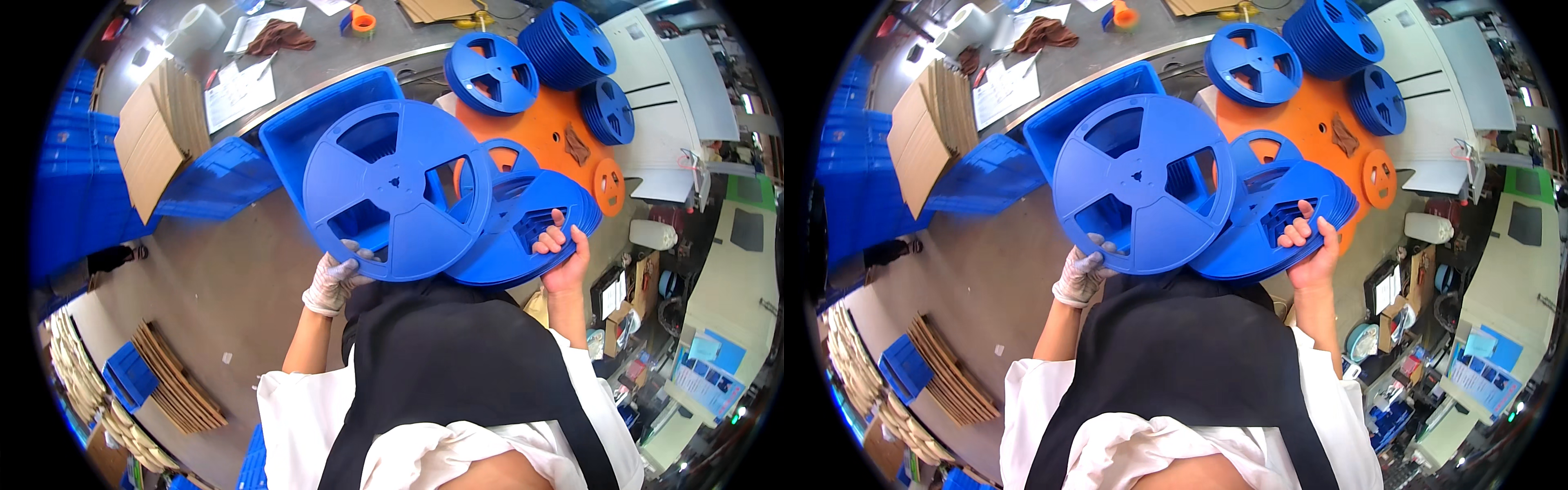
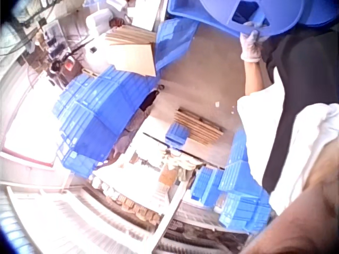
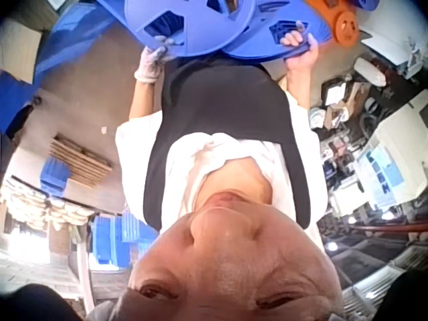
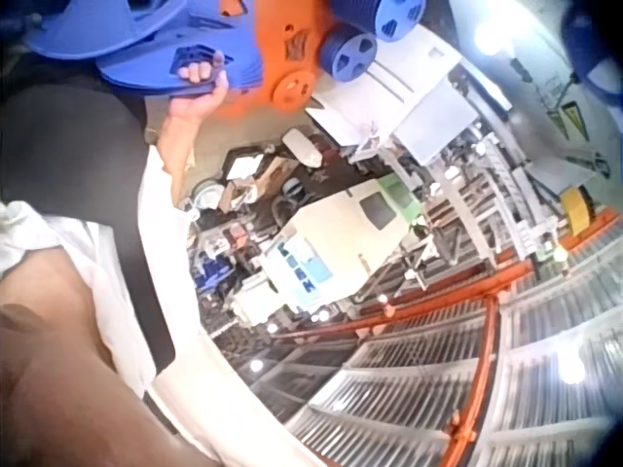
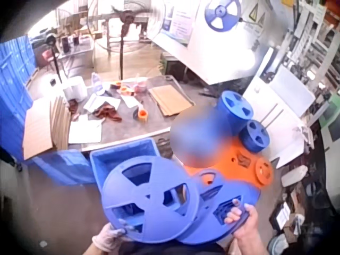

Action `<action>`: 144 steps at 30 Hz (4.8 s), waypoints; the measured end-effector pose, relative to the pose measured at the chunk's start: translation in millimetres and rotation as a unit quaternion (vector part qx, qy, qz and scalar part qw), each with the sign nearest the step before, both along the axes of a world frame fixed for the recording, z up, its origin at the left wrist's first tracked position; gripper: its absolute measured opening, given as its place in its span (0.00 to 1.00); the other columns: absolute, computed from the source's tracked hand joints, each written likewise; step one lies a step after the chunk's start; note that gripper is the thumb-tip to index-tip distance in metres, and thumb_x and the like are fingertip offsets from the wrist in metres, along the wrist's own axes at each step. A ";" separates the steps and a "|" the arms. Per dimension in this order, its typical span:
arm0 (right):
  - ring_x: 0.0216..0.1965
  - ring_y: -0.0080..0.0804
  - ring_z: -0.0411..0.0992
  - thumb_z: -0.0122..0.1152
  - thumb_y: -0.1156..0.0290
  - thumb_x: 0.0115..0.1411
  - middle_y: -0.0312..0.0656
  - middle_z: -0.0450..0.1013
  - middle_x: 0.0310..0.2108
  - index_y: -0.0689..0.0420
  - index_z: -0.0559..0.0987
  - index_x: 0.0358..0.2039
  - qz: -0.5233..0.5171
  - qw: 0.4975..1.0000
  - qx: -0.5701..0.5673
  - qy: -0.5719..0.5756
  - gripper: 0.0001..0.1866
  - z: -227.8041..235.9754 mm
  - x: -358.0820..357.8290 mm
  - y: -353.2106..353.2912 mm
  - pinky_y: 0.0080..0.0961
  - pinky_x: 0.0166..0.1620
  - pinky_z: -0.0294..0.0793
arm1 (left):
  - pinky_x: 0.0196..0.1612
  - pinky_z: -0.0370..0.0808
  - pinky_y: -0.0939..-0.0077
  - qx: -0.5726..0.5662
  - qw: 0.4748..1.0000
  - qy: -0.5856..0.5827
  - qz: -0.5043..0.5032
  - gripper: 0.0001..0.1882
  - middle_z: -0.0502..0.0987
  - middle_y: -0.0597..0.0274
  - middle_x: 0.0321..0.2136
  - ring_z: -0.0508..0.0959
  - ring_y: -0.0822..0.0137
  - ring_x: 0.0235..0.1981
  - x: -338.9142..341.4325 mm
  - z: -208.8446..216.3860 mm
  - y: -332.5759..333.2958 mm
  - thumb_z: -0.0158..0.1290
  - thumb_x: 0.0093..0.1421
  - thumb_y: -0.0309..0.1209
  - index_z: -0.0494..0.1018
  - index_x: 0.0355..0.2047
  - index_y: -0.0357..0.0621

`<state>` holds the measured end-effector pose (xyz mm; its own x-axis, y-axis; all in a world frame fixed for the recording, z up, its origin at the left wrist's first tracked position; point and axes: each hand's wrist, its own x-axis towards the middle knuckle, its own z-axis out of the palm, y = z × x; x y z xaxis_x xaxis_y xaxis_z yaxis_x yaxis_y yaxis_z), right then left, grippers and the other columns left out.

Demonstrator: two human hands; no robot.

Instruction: The person repeatedly picks up blue plastic spools from a table and stacks them into a blue plastic bin. The person handles the spools one by one, placing them vertically into the container until the bin is full.

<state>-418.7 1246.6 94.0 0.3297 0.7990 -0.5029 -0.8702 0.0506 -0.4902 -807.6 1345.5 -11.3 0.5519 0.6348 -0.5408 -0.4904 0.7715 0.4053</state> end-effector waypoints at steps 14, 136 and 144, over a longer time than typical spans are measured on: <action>0.22 0.23 0.61 0.52 0.63 0.60 0.33 0.62 0.20 0.61 0.72 0.49 0.064 0.997 0.019 -0.037 0.20 9.9 -9.6 3.1 0.26 0.31 0.64 | 0.43 0.76 0.61 0.092 0.712 0.683 -0.133 0.16 0.80 0.49 0.36 0.80 0.51 0.41 -53.4 -210.3 5.8 0.55 0.55 0.30 0.71 0.46 0.47; 0.23 0.23 0.63 0.47 0.54 0.69 0.36 0.67 0.24 0.56 0.70 0.47 0.104 0.974 -0.060 -0.193 0.18 19.0 3.4 21.7 0.22 0.28 0.65 | 0.37 0.78 0.67 0.143 0.818 0.557 -0.020 0.13 0.80 0.56 0.34 0.80 0.62 0.35 -44.9 -124.4 -20.4 0.53 0.60 0.25 0.69 0.46 0.44; 0.19 0.20 0.59 0.46 0.50 0.68 0.33 0.61 0.20 0.56 0.71 0.48 0.138 0.972 -0.011 -0.188 0.21 24.5 -5.4 25.7 0.19 0.25 0.61 | 0.62 0.65 0.61 0.106 0.705 0.679 -0.176 0.46 0.60 0.42 0.63 0.64 0.47 0.62 -30.0 -188.0 22.6 0.57 0.58 0.40 0.43 0.69 0.49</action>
